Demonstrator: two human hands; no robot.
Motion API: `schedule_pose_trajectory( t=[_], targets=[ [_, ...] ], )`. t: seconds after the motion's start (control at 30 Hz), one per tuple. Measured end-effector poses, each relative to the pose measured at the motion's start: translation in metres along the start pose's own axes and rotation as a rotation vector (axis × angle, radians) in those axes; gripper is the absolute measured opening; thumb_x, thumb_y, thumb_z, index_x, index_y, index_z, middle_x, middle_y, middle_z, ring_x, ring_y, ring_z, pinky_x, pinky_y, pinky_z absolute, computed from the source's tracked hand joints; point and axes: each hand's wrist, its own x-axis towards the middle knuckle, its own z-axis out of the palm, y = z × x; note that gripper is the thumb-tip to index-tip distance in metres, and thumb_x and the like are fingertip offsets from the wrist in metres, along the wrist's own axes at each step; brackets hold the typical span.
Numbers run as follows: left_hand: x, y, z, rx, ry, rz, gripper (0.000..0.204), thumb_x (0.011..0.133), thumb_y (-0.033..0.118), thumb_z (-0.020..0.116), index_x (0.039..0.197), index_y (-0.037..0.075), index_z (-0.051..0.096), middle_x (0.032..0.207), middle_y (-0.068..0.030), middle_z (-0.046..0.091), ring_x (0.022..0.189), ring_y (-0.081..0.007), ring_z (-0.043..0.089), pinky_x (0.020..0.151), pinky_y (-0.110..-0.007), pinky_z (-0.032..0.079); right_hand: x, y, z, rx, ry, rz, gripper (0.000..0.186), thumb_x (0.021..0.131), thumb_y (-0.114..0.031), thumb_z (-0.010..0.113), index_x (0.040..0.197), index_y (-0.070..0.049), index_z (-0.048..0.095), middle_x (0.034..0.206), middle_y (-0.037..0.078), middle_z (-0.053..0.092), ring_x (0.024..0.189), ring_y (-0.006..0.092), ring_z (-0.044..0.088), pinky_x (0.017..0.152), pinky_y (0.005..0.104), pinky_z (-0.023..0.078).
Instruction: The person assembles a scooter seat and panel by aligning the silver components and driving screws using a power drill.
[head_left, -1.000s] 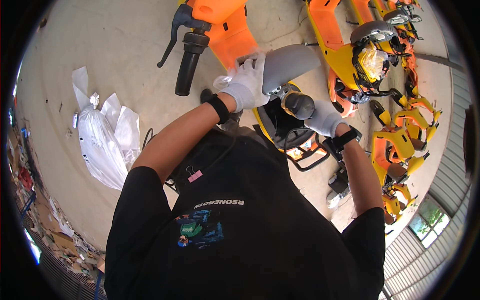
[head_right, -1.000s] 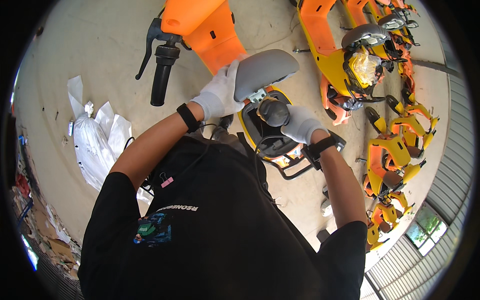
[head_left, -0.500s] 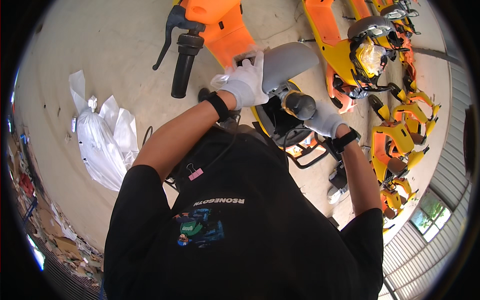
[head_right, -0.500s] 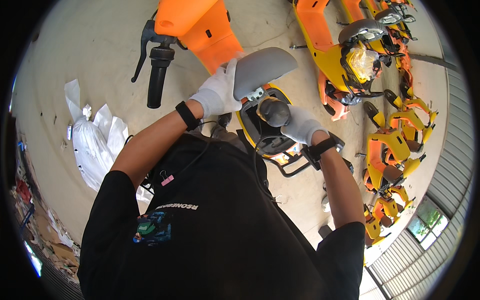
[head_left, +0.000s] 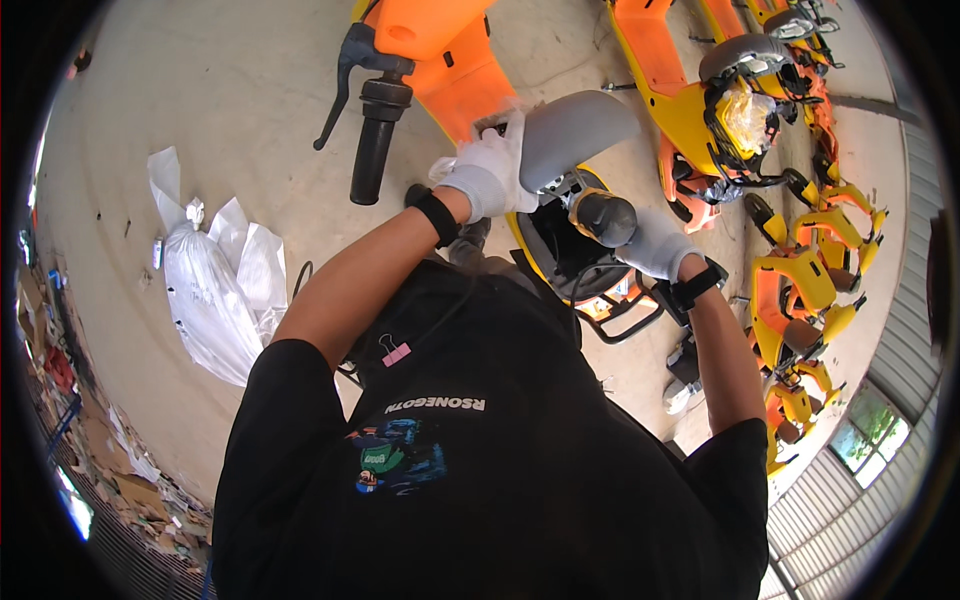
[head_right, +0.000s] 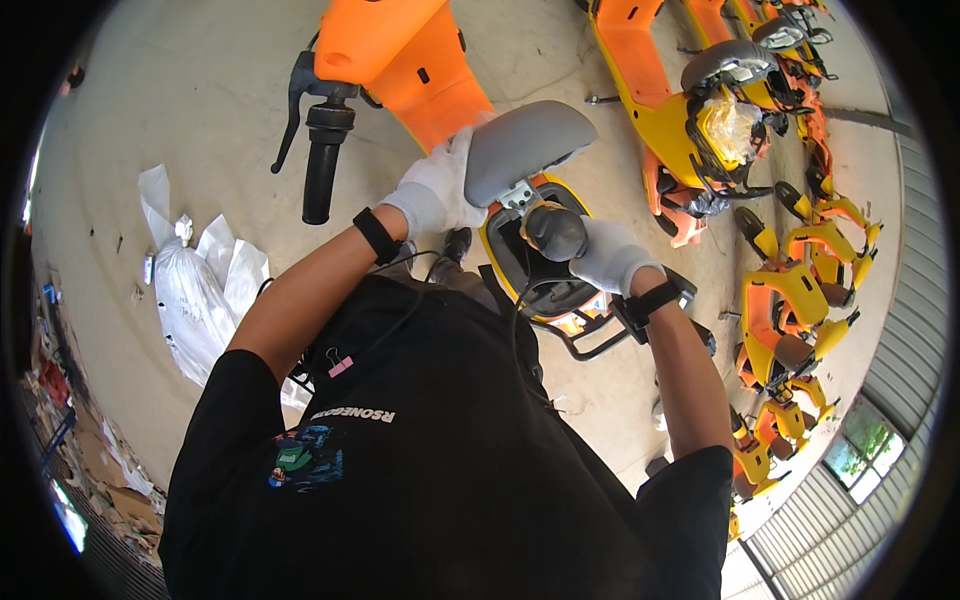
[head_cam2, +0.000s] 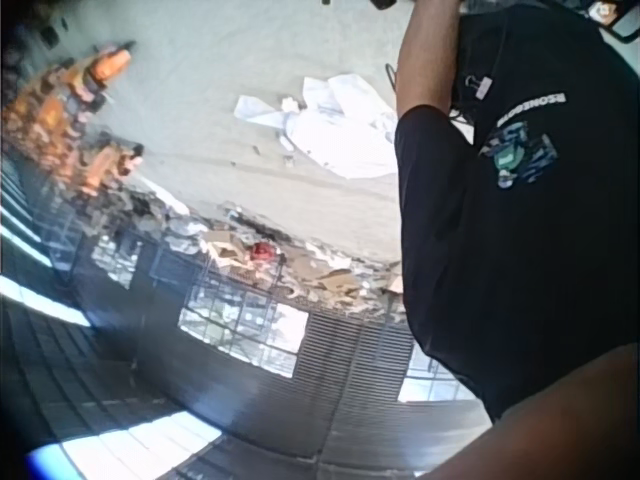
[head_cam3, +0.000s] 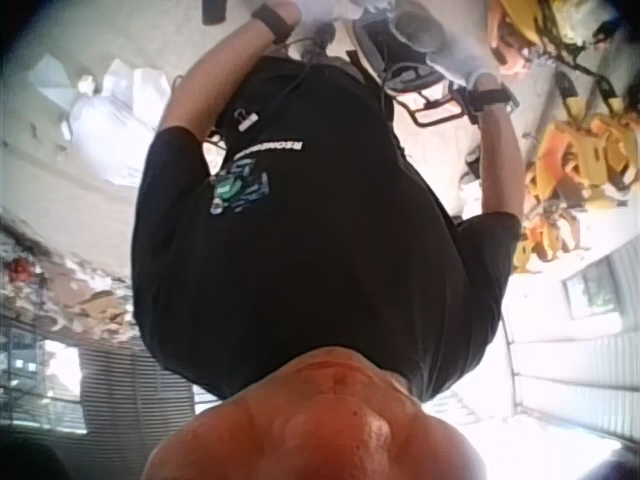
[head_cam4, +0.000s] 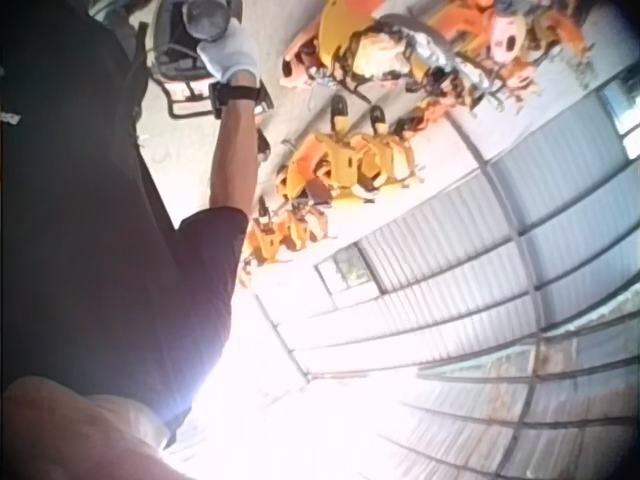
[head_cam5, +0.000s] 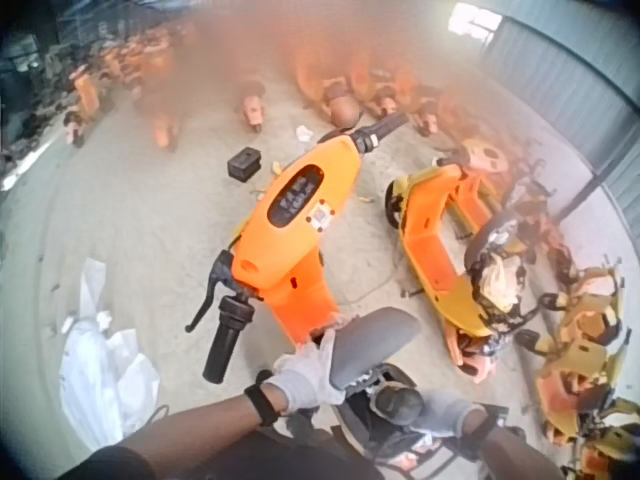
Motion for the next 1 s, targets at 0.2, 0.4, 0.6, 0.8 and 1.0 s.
schedule_pose_trajectory(
  t=[0.2, 0.4, 0.6, 0.8, 1.0],
  targets=[
    [0.0, -0.001, -0.003, -0.001, -0.024, 0.002, 0.111, 0.063, 0.042, 0.081, 0.144, -0.002, 0.02, 0.124, -0.034, 0.051, 0.103, -0.0461, 0.06, 0.089, -0.046, 0.051, -0.012, 0.006, 0.009, 0.072, 0.049, -0.006, 0.025, 0.075, -0.012, 0.064, 0.098, -0.003, 0.066, 0.084, 0.018, 0.069, 0.08, 0.0326, 0.067, 0.071, 0.0387, 0.051],
    [0.001, -0.005, -0.003, -0.036, 0.011, 0.02, 0.11, 0.062, 0.043, 0.081, 0.143, -0.003, 0.022, 0.117, -0.0312, 0.057, 0.1, -0.0466, 0.061, 0.089, -0.046, 0.051, -0.024, 0.022, 0.014, 0.225, 0.051, 0.063, 0.029, 0.075, -0.021, 0.069, 0.1, -0.006, 0.067, 0.09, 0.019, 0.069, 0.087, 0.037, 0.065, 0.077, 0.0392, 0.052],
    [-0.004, 0.009, -0.004, 0.059, -0.059, 0.028, 0.11, 0.062, 0.044, 0.081, 0.141, -0.005, 0.023, 0.114, -0.0329, 0.057, 0.1, -0.0445, 0.063, 0.088, -0.044, 0.052, -0.046, 0.024, 0.007, 0.316, 0.1, 0.118, 0.029, 0.078, -0.024, 0.068, 0.101, -0.006, 0.067, 0.093, 0.018, 0.07, 0.09, 0.0373, 0.065, 0.078, 0.0393, 0.052],
    [-0.004, 0.009, -0.007, 0.04, -0.079, -0.035, 0.115, 0.062, 0.048, 0.08, 0.143, -0.006, 0.019, 0.118, -0.0339, 0.054, 0.103, -0.0441, 0.062, 0.09, -0.043, 0.052, -0.065, 0.027, 0.015, 0.281, 0.174, 0.196, 0.028, 0.08, -0.021, 0.065, 0.103, -0.005, 0.066, 0.094, 0.018, 0.07, 0.093, 0.037, 0.065, 0.079, 0.0393, 0.052],
    [-0.001, 0.007, -0.015, 0.053, -0.097, -0.022, 0.115, 0.065, 0.052, 0.077, 0.145, -0.005, 0.018, 0.124, -0.0334, 0.052, 0.107, -0.0434, 0.061, 0.092, -0.043, 0.051, -0.054, 0.042, 0.038, 0.347, 0.257, 0.173, 0.033, 0.076, -0.023, 0.069, 0.102, -0.004, 0.066, 0.094, 0.019, 0.069, 0.09, 0.0371, 0.065, 0.079, 0.0397, 0.052]
  ],
)
